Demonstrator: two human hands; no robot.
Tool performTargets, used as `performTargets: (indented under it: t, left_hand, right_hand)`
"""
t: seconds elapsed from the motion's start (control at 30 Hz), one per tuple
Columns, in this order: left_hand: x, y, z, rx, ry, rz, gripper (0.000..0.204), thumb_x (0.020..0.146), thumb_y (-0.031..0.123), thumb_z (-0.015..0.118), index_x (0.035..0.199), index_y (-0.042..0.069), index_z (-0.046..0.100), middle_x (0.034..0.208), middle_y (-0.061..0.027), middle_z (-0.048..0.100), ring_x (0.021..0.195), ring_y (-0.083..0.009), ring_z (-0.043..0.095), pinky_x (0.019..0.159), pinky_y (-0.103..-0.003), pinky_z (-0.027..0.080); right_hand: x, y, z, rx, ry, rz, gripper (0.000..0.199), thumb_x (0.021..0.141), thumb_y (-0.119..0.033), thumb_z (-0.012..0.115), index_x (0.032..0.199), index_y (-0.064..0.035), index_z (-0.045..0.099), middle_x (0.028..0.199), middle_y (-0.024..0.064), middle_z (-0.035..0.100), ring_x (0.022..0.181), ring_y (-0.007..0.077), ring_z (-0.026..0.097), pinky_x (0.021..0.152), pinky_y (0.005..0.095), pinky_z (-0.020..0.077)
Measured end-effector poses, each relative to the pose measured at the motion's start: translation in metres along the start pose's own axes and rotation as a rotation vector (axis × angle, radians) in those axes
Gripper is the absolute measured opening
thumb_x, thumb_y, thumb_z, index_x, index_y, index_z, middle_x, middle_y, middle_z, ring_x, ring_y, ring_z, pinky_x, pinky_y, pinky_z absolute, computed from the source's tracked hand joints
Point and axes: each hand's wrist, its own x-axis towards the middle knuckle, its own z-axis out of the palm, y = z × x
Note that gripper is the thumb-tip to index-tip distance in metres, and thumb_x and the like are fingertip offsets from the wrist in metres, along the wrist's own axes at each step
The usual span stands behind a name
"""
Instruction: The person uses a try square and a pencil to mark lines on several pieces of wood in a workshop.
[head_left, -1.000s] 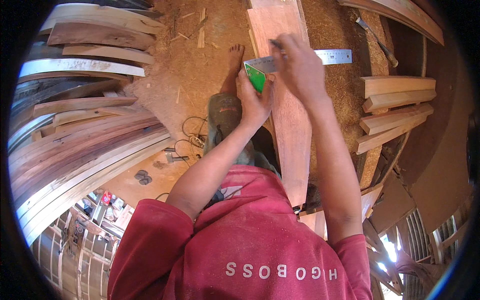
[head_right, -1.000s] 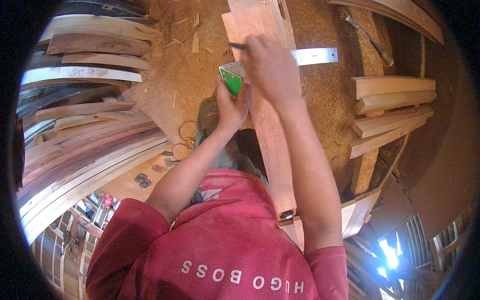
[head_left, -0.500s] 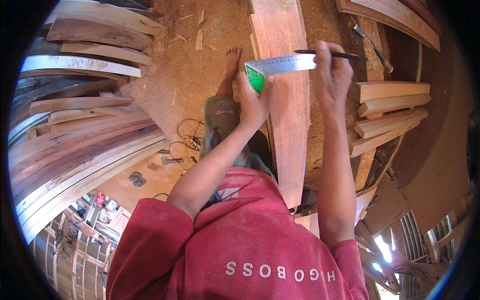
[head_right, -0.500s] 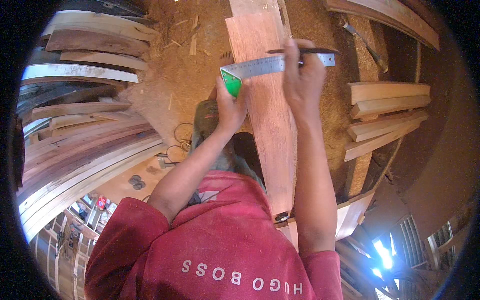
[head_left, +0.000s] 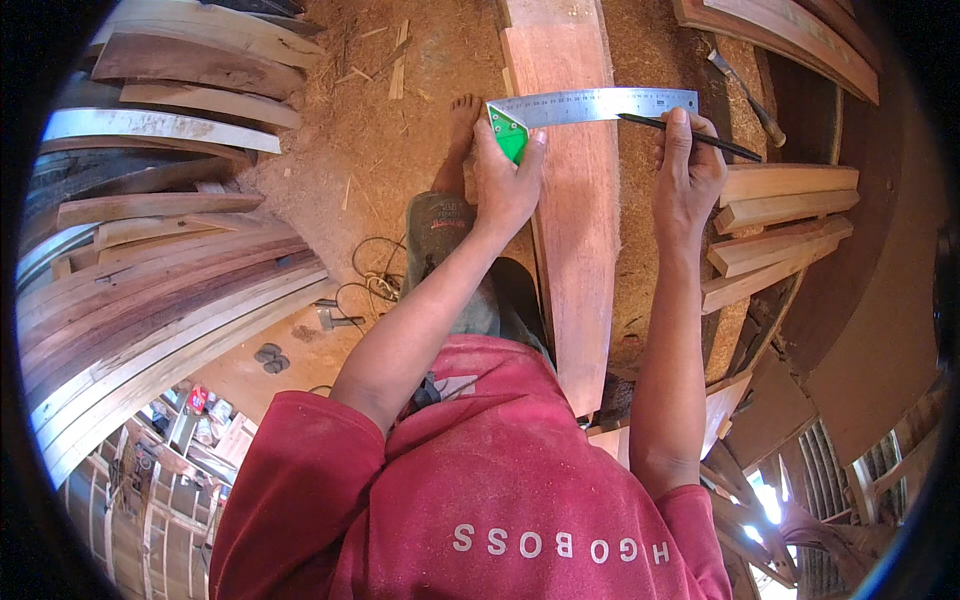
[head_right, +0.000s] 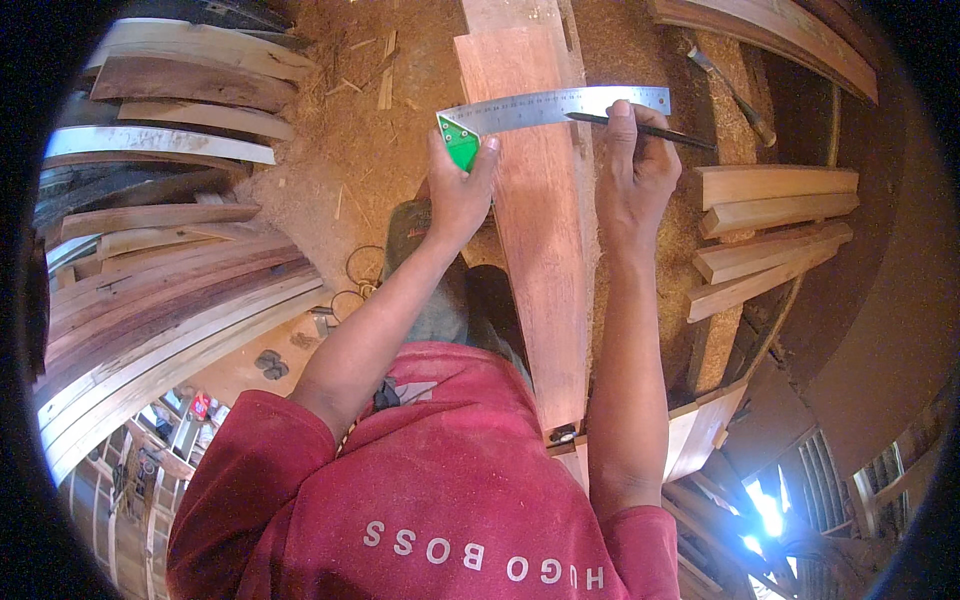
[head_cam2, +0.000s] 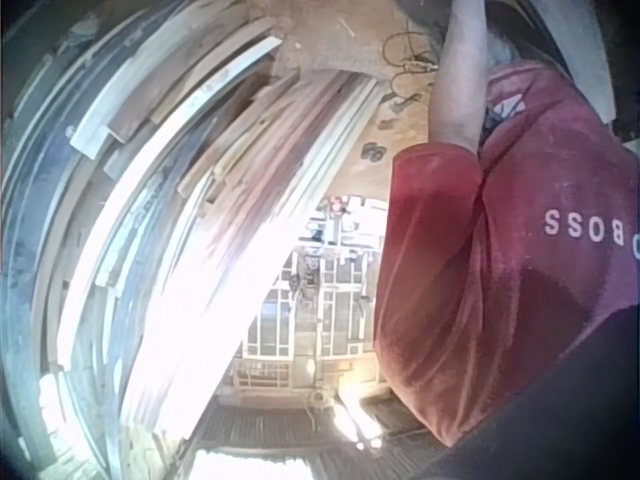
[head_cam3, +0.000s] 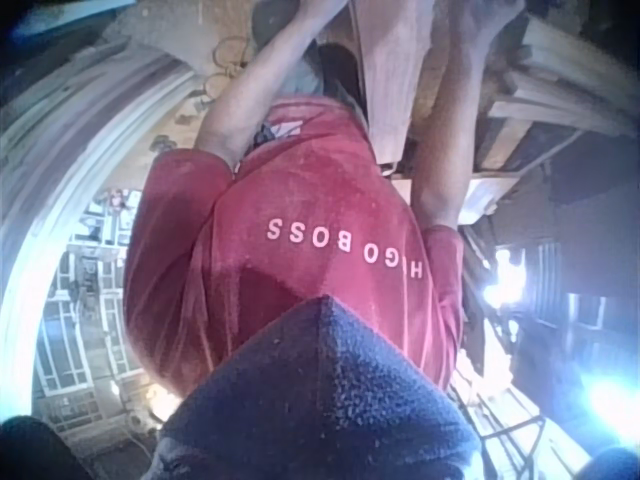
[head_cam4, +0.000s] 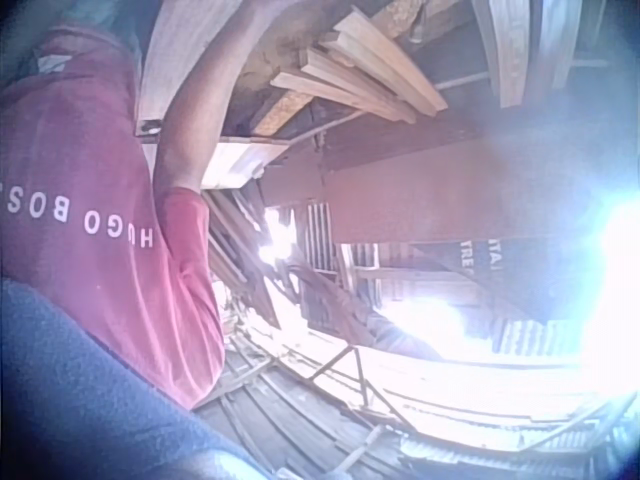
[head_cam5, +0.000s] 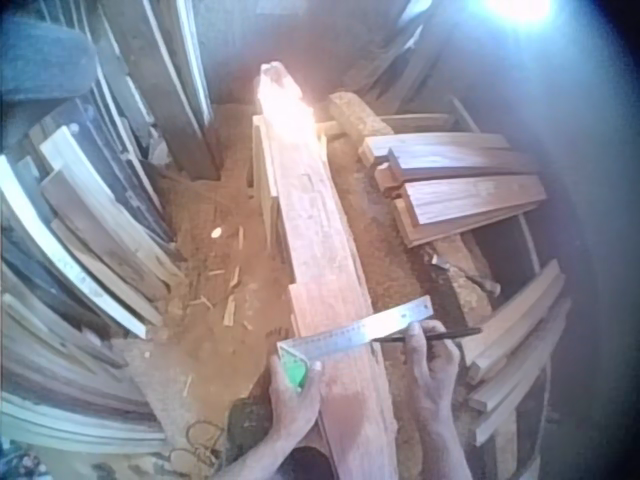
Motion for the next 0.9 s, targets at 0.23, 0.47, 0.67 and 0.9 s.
performTargets:
  t: [0.23,0.47,0.67,0.9]
  left_hand:
    - [-0.001,0.01,-0.003,0.015,-0.003,-0.01,0.035,0.098,0.014,0.07,0.119,0.0,0.047,0.105,-0.0111,0.063,0.097,-0.0166,0.061,0.085,-0.036,0.051]
    - [-0.001,0.002,-0.002,0.035,0.004,-0.008,0.043,0.095,0.02,0.072,0.122,-0.001,0.046,0.103,-0.0237,0.066,0.096,-0.0377,0.067,0.083,-0.047,0.051]
    - [-0.002,0.0,-0.005,0.008,-0.006,0.054,0.042,0.097,0.022,0.071,0.121,-0.001,0.046,0.1,-0.0235,0.065,0.092,-0.037,0.067,0.079,-0.047,0.051]
    - [-0.002,0.008,-0.004,0.012,0.021,0.108,0.041,0.097,0.021,0.07,0.121,-0.002,0.046,0.096,-0.0227,0.065,0.088,-0.0364,0.066,0.075,-0.046,0.051]
  right_hand:
    - [0.003,-0.005,0.008,0.053,-0.018,0.023,0.026,0.107,-0.028,0.062,0.1,-0.0042,0.069,0.077,-0.0038,0.058,0.069,0.0037,0.05,0.06,0.0199,0.0404]
    - [0.012,-0.016,0.031,0.044,-0.112,-0.034,0.03,0.106,-0.03,0.063,0.102,-0.0005,0.068,0.08,0.0,0.062,0.076,0.0079,0.054,0.068,0.0252,0.0441]
    - [0.02,-0.014,0.048,-0.033,-0.18,-0.101,0.032,0.105,-0.03,0.064,0.102,0.0021,0.068,0.078,0.0033,0.063,0.074,0.0105,0.055,0.066,0.0291,0.0466]
    - [0.022,-0.013,0.061,-0.046,-0.229,-0.073,0.029,0.104,-0.027,0.065,0.102,0.0015,0.069,0.077,0.0083,0.067,0.072,0.0136,0.06,0.067,0.0312,0.0503]
